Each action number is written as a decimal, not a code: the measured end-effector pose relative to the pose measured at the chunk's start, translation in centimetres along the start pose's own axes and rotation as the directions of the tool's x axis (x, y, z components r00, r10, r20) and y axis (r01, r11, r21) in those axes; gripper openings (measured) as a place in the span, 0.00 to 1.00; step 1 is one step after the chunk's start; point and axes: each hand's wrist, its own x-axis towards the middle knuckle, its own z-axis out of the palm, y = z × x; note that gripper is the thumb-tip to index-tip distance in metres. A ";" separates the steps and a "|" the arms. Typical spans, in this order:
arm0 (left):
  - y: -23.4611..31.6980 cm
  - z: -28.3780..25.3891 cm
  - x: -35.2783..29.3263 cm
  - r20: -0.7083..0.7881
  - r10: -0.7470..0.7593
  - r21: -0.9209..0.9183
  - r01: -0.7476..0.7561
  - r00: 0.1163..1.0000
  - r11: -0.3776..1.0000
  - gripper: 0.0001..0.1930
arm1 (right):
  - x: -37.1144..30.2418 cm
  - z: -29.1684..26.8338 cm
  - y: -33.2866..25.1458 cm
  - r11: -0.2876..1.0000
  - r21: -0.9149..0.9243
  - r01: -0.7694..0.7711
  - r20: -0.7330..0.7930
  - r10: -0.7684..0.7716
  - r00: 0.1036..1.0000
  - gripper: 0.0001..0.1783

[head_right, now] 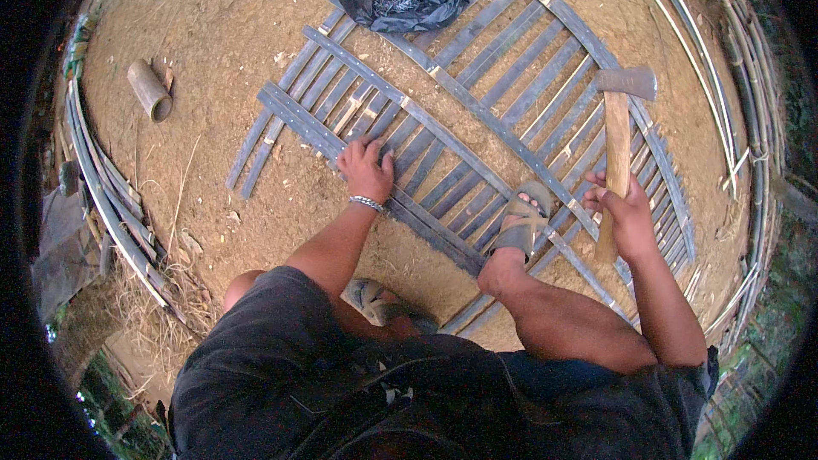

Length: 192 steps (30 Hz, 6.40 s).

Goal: The person hammers nails into a bamboo lattice structure using a wooden mallet. They repeatedly pick up nails from a black plastic bag and drive them into the bamboo frame to secure the pieces together.

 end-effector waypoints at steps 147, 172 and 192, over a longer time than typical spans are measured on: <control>-1.5 -2.4 -6.2 0.278 -0.848 -0.383 0.862 0.451 0.332 0.19 | 18.6 17.6 -1.7 0.654 -0.498 0.569 0.684 -0.107 0.721 0.23; -0.4 0.7 -7.7 0.224 -0.822 -0.382 0.823 0.524 0.421 0.31 | 22.2 24.3 3.9 0.787 -0.526 0.322 0.649 0.128 0.750 0.21; 0.2 -0.6 -7.4 0.205 -0.792 -0.308 0.806 0.575 0.506 0.32 | 22.1 24.1 3.8 0.778 -0.537 0.326 0.657 0.144 0.740 0.23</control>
